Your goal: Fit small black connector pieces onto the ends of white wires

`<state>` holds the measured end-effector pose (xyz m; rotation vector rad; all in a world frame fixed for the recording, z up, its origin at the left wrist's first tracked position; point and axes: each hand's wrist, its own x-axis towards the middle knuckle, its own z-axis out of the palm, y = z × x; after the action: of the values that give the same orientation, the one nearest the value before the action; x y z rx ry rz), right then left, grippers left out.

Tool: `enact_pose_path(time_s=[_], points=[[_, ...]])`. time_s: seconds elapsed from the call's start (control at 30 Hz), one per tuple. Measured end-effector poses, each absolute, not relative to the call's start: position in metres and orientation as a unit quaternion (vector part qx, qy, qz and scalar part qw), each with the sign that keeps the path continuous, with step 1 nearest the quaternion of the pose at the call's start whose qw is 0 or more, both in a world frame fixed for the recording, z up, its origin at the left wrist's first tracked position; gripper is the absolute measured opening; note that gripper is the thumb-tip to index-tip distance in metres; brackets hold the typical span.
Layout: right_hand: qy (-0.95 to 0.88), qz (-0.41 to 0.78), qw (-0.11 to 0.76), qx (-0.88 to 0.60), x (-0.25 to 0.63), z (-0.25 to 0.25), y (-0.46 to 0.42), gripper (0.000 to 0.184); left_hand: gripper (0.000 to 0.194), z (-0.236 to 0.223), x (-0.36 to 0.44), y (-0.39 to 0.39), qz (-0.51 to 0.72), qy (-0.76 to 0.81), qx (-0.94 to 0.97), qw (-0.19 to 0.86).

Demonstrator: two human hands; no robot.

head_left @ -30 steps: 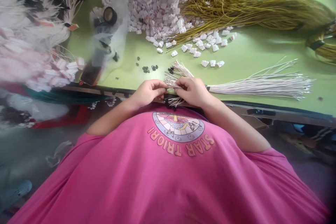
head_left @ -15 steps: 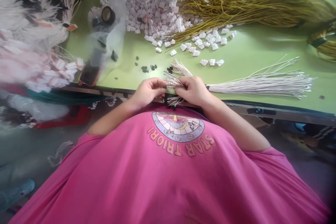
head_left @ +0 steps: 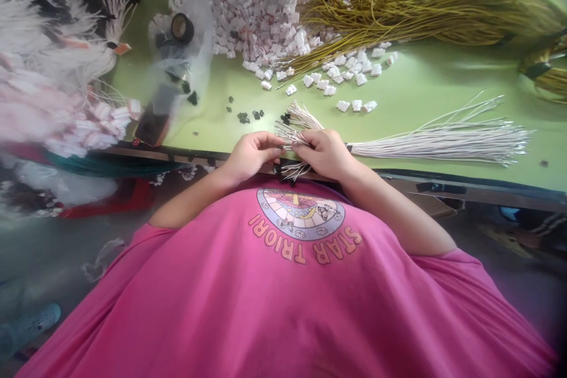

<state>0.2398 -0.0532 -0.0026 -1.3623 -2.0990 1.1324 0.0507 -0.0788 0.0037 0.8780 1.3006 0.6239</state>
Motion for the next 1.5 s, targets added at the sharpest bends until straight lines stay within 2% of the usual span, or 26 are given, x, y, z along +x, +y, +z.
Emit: enact_pose_path(time_s=[0.37,0.67,0.77,0.9,1.07,1.17,1.27,1.33,1.5], points=[[-0.765,0.392,0.192,-0.473,0.24,-0.002,-0.053,0.028,0.017,0.002,0.052,-0.08,0.282,0.584,0.393,0.652],[-0.808,0.345,0.163,-0.448,0.24,-0.006,-0.055,0.025,0.017,-0.008,0.055,-0.083,0.264,0.582,0.527,0.561],[-0.802,0.364,0.17,-0.442,0.241,-0.006,-0.054,0.028,0.017,-0.005,0.051,-0.084,0.261,0.555,0.604,0.509],[-0.769,0.403,0.233,-0.437,0.243,-0.003,-0.052,0.029,0.014,0.006,0.043,-0.087,0.195,0.458,0.757,0.422],[-0.764,0.413,0.188,-0.459,0.242,-0.001,-0.051,0.016,0.018,0.015,0.03,-0.087,0.107,0.369,0.821,0.422],[-0.763,0.413,0.185,-0.461,0.241,-0.002,-0.052,0.011,0.022,0.013,0.014,-0.075,0.169,0.454,0.789,0.379],[-0.763,0.41,0.19,-0.463,0.242,-0.002,-0.054,0.01,0.015,0.005,-0.009,-0.054,0.255,0.602,0.712,0.256],[-0.765,0.409,0.193,-0.459,0.242,-0.002,-0.054,0.014,0.013,-0.003,-0.021,-0.04,0.242,0.635,0.698,0.227],[-0.775,0.412,0.194,-0.439,0.243,-0.001,-0.054,0.022,0.007,-0.017,-0.028,-0.024,0.195,0.636,0.709,0.233]])
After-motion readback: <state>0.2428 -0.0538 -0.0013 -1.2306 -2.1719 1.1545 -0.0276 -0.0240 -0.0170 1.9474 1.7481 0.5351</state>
